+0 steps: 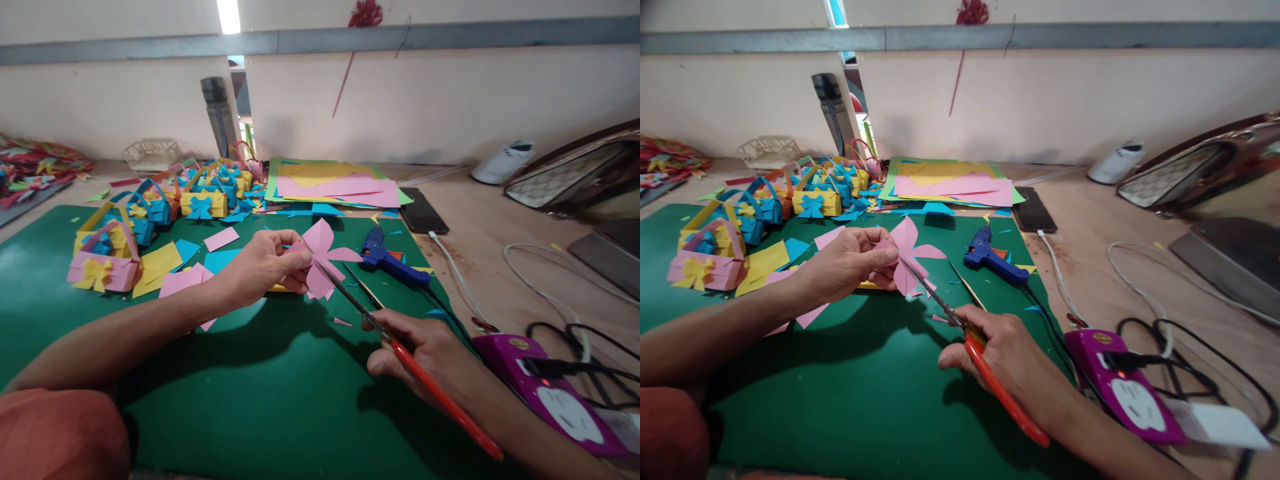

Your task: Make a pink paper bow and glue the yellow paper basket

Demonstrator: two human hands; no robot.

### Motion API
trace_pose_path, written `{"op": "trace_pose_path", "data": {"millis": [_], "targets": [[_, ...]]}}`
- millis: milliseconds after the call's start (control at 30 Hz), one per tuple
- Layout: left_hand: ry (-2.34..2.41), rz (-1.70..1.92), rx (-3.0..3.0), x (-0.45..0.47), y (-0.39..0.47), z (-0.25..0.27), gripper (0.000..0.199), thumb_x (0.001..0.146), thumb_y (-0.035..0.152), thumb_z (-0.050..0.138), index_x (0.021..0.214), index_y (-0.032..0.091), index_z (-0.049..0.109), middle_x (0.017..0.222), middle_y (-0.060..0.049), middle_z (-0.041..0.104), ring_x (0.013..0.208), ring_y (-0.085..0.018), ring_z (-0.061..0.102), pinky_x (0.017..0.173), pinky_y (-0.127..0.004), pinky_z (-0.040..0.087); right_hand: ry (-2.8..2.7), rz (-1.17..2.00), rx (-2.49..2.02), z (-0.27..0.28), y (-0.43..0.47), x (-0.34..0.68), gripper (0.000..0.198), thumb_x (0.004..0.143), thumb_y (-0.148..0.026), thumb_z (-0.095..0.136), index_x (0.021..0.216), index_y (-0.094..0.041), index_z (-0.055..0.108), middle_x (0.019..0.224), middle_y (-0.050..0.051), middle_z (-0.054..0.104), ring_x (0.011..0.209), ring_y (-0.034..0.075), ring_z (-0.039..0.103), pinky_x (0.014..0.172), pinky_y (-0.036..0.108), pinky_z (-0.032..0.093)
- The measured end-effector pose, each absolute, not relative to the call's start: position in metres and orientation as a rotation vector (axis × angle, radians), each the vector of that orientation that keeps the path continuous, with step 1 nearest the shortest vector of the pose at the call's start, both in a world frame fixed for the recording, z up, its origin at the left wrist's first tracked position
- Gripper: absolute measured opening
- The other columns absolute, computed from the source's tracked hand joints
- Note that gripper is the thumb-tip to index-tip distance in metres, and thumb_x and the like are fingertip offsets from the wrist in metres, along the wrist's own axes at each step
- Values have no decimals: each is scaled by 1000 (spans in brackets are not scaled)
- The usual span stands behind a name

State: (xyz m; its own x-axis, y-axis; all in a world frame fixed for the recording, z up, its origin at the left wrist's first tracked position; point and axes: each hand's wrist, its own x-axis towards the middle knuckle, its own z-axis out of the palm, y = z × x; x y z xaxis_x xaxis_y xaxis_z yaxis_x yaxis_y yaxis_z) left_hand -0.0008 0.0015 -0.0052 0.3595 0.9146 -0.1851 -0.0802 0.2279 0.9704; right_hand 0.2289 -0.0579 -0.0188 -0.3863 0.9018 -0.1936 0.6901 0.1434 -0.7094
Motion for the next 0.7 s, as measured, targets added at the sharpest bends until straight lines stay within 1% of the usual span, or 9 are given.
{"op": "trace_pose_path", "data": {"millis": [200, 333, 433, 533, 633, 700], "targets": [[960, 853, 1115, -1, 2, -5, 15, 77, 18, 63, 67, 15, 52, 60, 0, 63, 53, -9, 62, 55, -21, 56, -2130, 1099, -1524, -19, -57, 229, 19, 71, -41, 65, 79, -24, 61, 50, -7, 39, 44, 10, 32, 41, 24, 28], [951, 856, 1132, -1, 2, -6, 15, 78, 19, 62, 68, 15, 52, 60, 0, 63, 53, -9, 62, 55, -21, 56, -2110, 1096, -1523, -20, -57, 229, 17, 69, -38, 65, 76, -23, 60, 50, -7, 38, 44, 9, 30, 41, 23, 26], [963, 850, 1142, -2, 2, -6, 15, 78, 19, 62, 68, 15, 52, 60, 0, 63, 53, -9, 61, 56, -21, 56, -2132, 1093, -1521, -21, -56, 230, 18, 69, -37, 66, 77, -23, 59, 50, -7, 39, 44, 9, 30, 39, 22, 26], [981, 843, 1158, -2, 2, -5, 14, 77, 18, 62, 68, 15, 51, 61, 0, 64, 54, -9, 62, 57, -21, 56, -2165, 1103, -1517, -21, -56, 231, 16, 68, -31, 66, 79, -23, 56, 51, -8, 39, 44, 8, 32, 39, 21, 26], [968, 859, 1191, -2, 2, -5, 15, 77, 20, 63, 68, 16, 51, 62, 0, 64, 55, -10, 63, 56, -21, 55, -2129, 1289, -1528, -18, -57, 232, 19, 68, -25, 64, 84, -24, 53, 50, -10, 40, 42, 7, 33, 38, 19, 26], [963, 879, 1208, -2, 1, -3, 16, 76, 21, 63, 68, 16, 51, 61, 0, 64, 54, -10, 63, 54, -20, 54, -2079, 1439, -1515, -14, -58, 231, 23, 69, -25, 64, 88, -24, 52, 49, -11, 43, 39, 7, 35, 37, 19, 28]]}}
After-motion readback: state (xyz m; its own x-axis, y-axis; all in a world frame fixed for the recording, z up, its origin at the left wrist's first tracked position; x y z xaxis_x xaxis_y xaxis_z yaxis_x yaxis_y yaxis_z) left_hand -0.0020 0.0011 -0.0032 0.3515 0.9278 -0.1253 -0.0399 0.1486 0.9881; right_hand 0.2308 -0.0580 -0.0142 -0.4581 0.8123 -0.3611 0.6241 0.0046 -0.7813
